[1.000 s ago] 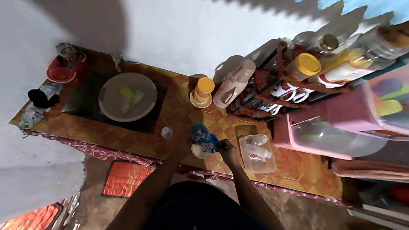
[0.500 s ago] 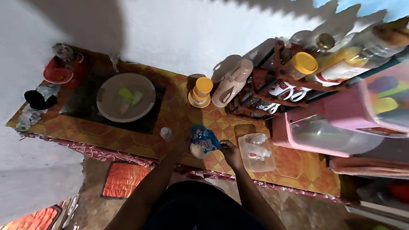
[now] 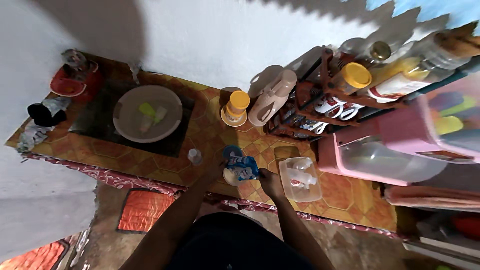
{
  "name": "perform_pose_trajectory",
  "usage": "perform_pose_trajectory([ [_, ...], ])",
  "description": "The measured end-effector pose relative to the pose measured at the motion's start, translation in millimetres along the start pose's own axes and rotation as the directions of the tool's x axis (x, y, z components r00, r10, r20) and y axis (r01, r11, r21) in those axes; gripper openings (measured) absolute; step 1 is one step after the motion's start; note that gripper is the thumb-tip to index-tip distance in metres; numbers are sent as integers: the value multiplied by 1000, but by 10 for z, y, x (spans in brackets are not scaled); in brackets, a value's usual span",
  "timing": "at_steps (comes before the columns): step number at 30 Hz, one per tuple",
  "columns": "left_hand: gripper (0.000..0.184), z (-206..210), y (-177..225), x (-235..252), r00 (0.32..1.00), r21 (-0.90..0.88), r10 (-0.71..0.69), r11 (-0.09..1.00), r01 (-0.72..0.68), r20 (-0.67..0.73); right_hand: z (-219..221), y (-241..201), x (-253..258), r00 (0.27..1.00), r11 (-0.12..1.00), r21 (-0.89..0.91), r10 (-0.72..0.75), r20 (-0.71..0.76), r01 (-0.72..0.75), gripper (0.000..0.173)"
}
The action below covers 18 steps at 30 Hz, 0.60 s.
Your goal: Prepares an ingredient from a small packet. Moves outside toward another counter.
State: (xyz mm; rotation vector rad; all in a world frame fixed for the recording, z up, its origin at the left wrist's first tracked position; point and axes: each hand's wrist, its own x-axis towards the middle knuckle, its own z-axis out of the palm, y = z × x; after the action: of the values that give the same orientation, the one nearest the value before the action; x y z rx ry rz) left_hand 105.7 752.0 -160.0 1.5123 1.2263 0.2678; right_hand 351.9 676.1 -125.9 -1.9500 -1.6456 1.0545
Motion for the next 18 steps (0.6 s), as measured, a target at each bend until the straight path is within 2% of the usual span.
perform_pose_trajectory([
  [2,42,-6,-4,10,1000,20,2,1000,-2,13,-59,-31,6,994,1000,-31,1,106,2,30],
  [3,42,-8,-11,12,1000,21,6,1000,-6,14,-91,-43,12,989,999,-41,19,148,-13,40],
  [5,41,-16,-25,17,1000,27,18,999,-18,14,-136,-66,18,988,998,-51,46,147,-39,64],
  [7,41,-19,-59,37,999,38,33,999,-34,17,-155,-77,30,994,999,-12,32,101,-31,75],
  [10,42,-23,-78,42,999,55,29,998,-31,38,-118,-98,53,992,996,88,0,123,-11,55],
  [12,43,-26,-42,14,999,11,27,1000,-27,38,-93,-129,38,993,996,82,13,120,-23,42],
  [16,45,-44,40,-52,999,-232,21,972,-28,-34,-27,-176,-20,996,998,-12,-58,-74,58,36],
  [18,45,-38,-3,-32,998,-279,3,960,-22,-69,25,-179,-49,989,994,-76,-90,-114,82,36],
])
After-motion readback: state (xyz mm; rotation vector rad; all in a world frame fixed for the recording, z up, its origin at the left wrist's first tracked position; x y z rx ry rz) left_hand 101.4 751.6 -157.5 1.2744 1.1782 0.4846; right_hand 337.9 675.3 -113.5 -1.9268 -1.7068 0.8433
